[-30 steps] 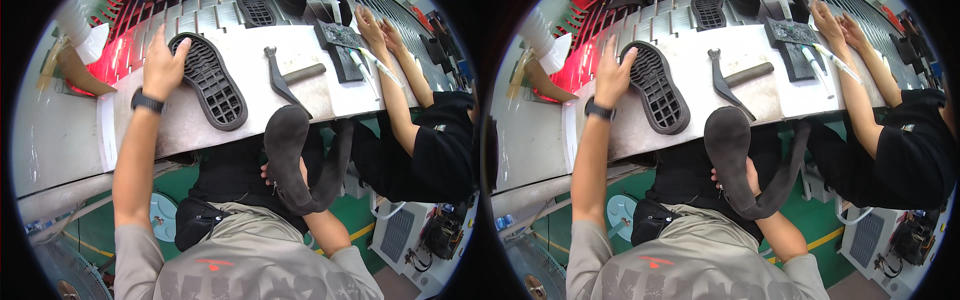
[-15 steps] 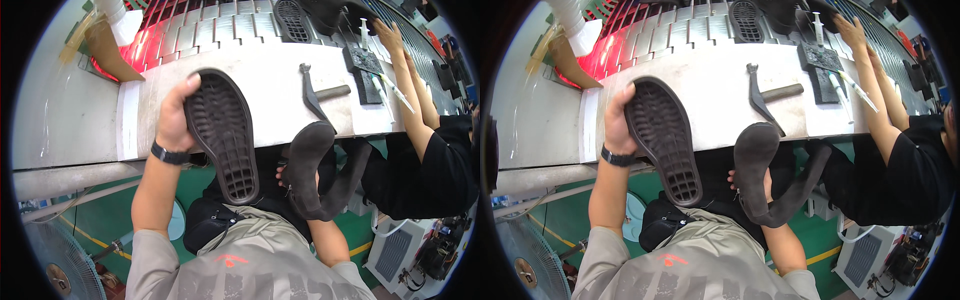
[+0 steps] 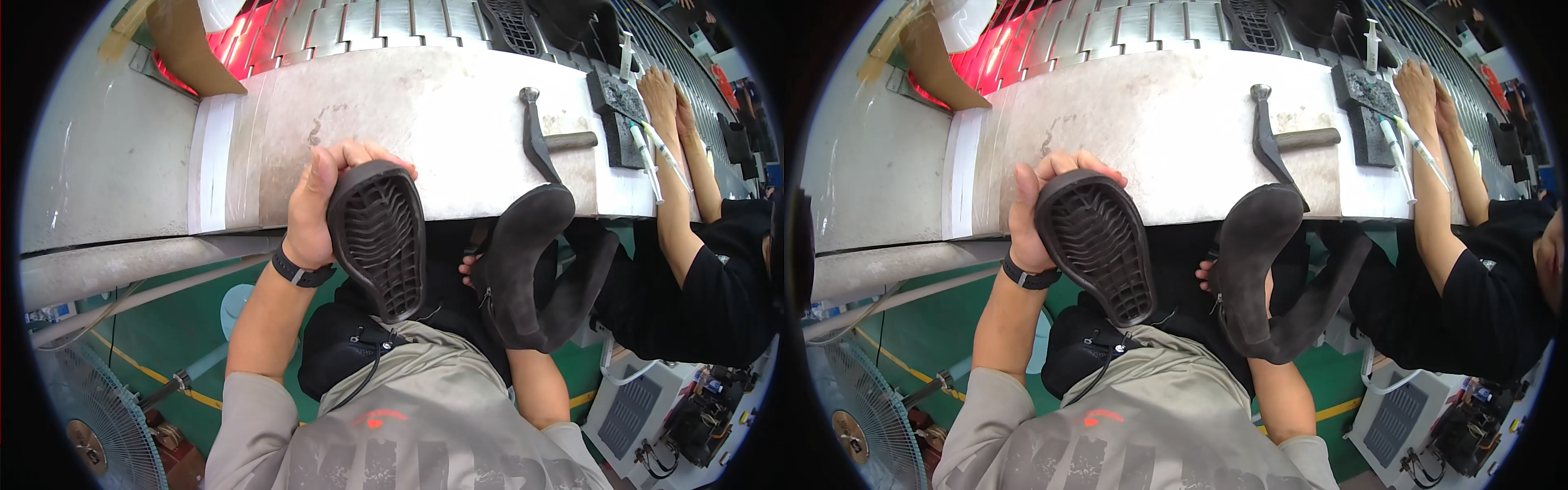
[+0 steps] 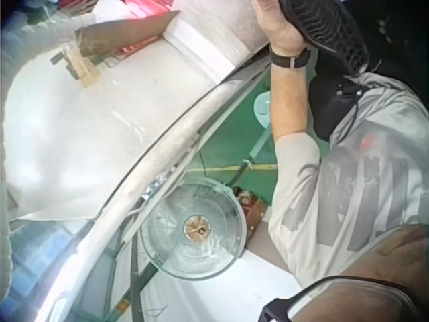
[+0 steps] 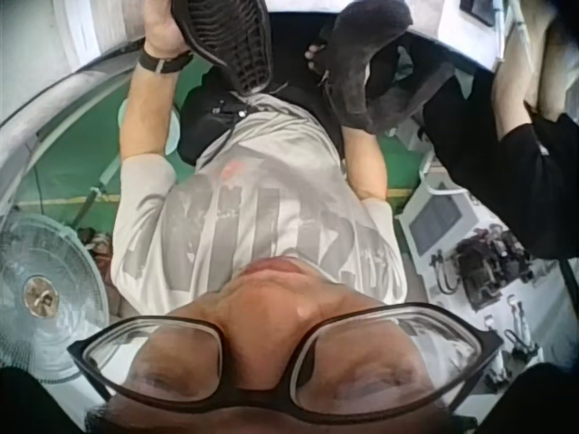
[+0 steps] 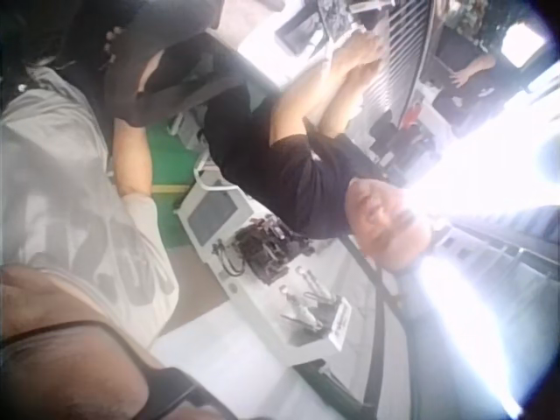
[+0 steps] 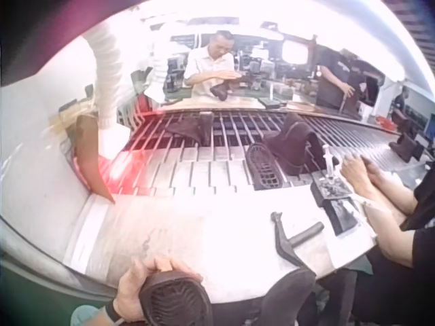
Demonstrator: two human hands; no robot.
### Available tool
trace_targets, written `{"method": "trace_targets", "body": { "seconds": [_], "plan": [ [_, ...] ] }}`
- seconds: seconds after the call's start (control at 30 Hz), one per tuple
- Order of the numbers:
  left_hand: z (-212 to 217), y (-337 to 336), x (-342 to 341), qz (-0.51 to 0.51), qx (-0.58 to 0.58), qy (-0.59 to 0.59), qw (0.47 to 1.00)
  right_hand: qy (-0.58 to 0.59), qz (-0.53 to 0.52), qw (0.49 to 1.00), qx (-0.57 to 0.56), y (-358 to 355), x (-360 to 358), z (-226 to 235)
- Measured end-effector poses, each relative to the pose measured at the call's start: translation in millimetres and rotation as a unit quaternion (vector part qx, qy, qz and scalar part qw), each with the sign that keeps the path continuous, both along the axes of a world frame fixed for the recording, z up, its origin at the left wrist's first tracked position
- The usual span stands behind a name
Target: The person joins outsoles to boot uppers by hand, pressing the edges together and smoothing the material along the sole line.
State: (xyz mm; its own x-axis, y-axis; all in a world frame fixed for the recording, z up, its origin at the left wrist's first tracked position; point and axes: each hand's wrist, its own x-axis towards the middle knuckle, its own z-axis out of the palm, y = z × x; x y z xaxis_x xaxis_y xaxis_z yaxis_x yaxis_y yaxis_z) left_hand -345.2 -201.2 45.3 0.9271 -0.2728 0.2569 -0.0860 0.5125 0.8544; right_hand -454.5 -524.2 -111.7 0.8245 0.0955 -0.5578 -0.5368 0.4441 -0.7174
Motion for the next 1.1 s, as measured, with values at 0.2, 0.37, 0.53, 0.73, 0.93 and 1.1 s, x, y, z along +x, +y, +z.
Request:
{"method": "trace_targets", "body": {
  "seconds": [0.2,0.37,0.53,0.73,0.93,1.1],
  "plan": [
    [0,0,1,-0.033,-0.106,0.114,0.987,-0.043,-0.02,0.99,0.136,13,9,44],
    [11,6,-22,-0.028,-0.044,0.093,0.994,0.017,0.01,0.984,0.178,3,8,59],
    [12,8,-38,0.011,0.047,0.073,0.996,-0.019,0.092,0.993,-0.072,10,-9,66],
    [26,0,-28,0.027,0.052,0.094,0.994,0.06,0.178,0.865,0.466,22,-23,78],
    [55,-30,-25,-0.029,0.05,0.129,0.99,0.06,0.093,0.929,0.354,67,-47,119],
    [41,-22,-15,-0.118,0.051,-0.078,0.989,0.01,0.117,0.946,0.303,60,-42,121]
  ]
}}
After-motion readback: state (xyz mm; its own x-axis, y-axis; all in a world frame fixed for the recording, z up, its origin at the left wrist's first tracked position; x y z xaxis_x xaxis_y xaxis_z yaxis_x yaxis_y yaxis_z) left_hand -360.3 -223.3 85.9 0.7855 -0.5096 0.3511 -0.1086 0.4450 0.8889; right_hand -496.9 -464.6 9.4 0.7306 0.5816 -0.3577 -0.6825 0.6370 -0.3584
